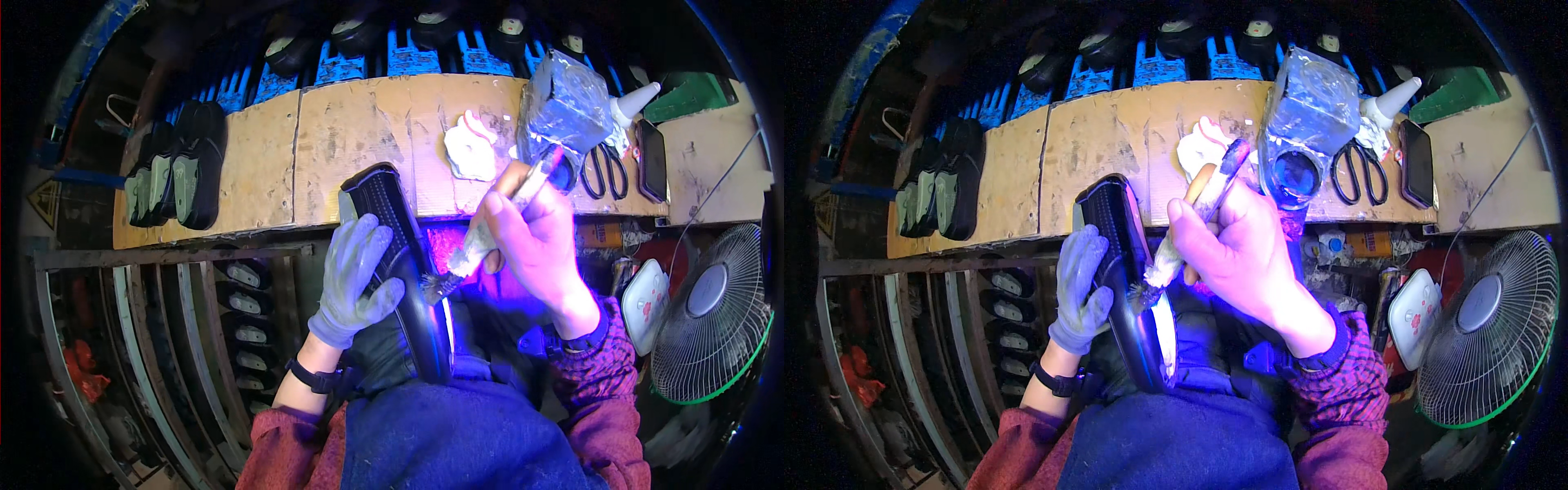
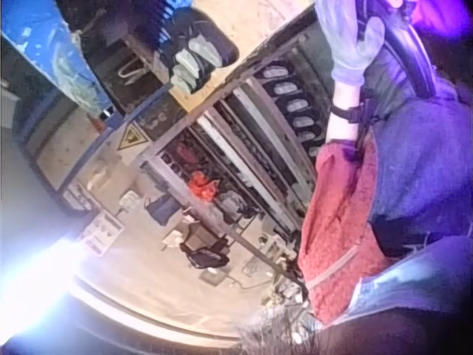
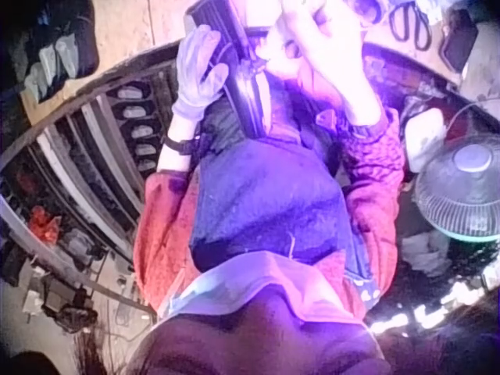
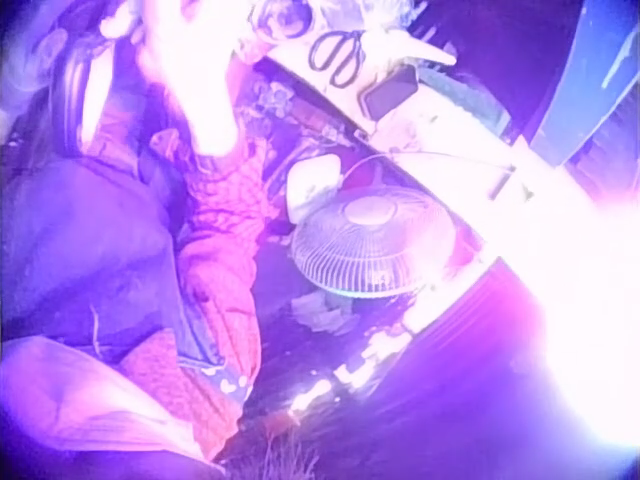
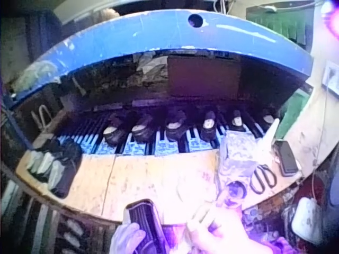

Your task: Apply adhesive to the edges of shoe soles using a brush and place the finished shoes on a drying rack.

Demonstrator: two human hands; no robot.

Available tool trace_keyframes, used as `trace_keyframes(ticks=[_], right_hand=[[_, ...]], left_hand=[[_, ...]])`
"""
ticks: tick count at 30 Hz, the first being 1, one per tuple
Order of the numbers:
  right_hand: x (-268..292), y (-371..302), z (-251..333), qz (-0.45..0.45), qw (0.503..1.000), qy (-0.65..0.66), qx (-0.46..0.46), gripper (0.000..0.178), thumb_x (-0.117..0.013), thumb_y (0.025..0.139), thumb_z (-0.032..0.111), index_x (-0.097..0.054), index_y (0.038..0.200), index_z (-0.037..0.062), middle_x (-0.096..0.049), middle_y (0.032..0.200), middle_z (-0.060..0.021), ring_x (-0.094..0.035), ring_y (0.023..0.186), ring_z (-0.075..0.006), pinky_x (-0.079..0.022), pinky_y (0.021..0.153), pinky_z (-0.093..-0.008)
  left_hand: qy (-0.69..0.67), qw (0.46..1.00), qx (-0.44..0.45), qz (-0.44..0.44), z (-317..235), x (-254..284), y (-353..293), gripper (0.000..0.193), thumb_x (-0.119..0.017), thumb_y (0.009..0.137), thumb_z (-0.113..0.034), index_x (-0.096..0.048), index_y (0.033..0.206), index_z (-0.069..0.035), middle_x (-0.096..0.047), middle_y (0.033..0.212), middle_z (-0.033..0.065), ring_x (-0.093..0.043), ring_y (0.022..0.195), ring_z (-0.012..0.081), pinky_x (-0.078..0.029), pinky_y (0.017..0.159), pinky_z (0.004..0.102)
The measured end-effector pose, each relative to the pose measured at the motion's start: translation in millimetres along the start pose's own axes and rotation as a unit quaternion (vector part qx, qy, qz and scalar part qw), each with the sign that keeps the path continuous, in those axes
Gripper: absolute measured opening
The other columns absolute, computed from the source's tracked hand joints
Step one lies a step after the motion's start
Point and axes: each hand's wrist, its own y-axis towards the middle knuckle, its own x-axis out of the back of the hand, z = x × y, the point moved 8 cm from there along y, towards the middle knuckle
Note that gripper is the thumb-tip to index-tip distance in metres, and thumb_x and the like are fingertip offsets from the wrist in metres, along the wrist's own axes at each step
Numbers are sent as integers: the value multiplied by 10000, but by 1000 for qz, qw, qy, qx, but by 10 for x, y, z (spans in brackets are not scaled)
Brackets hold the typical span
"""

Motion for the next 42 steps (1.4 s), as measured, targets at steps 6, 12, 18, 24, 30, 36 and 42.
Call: trace_keyframes(ticks=[6, 12, 18, 24, 30, 36, 42], right_hand=[[24, -280, 340, 27, 994, -61, 82, 143, -664, 944, 106, -587, 839, 49, -612, 614, 9, -573, 490, -57, -436, 457, -246], [32, -514, 752, 53, 941, -41, 331, 187, -749, 832, 48, -617, 701, 39, -655, 722, -55, -630, 596, -161, -484, 542, -300], [-64, -587, 1105, 213, 927, -59, 304, 231, -833, 778, 97, -622, 868, 72, -709, 807, -92, -704, 703, -241, -537, 585, -321], [51, -595, 1400, 118, 897, -126, 408, 347, -857, 782, 259, -607, 948, 85, -739, 894, -96, -716, 706, -255, -555, 613, -353], [168, -169, 947, 66, 985, 12, 156, 138, -646, 935, 111, -536, 907, 32, -676, 769, -115, -672, 644, -178, -551, 584, -302], [276, 59, 884, -39, 966, 99, 234, 94, -548, 1023, 90, -491, 981, 29, -665, 817, -106, -667, 651, -141, -534, 567, -245], [145, 81, 693, 62, 941, 72, 325, 124, -620, 971, 68, -506, 986, 20, -677, 837, -137, -671, 723, -170, -540, 654, -291]], left_hand=[[35, 998, -46, -27, -159, 46, 110, 612, -717, 812, -118, -484, 1377, -118, -520, 1393, 232, -504, 1270, 488, -406, 1053, 623], [34, 994, -95, -33, -184, 92, 197, 908, -766, 654, -32, -400, 1477, -147, -467, 1461, 236, -481, 1322, 472, -388, 1093, 596], [-6, 1000, 1, -14, -59, 206, 366, 876, -806, 699, -138, -401, 1466, -14, -531, 1404, 244, -545, 1264, 440, -441, 1064, 496], [-79, 987, 111, 89, -92, 420, 567, 981, -874, 673, -332, -397, 1463, 2, -566, 1350, 238, -613, 1179, 401, -511, 997, 434], [-218, 871, 292, 330, -237, 193, 292, 1094, -931, 590, -387, -371, 1468, -55, -558, 1356, 176, -559, 1266, 334, -448, 1086, 418], [-246, 863, 275, 346, -340, 61, 215, 1117, -932, 609, -400, -360, 1493, -25, -525, 1414, 196, -533, 1307, 317, -428, 1109, 405], [-294, 845, 290, 340, -214, -2, 166, 1050, -930, 626, -366, -404, 1466, -22, -587, 1341, 179, -589, 1231, 282, -466, 1065, 394]])
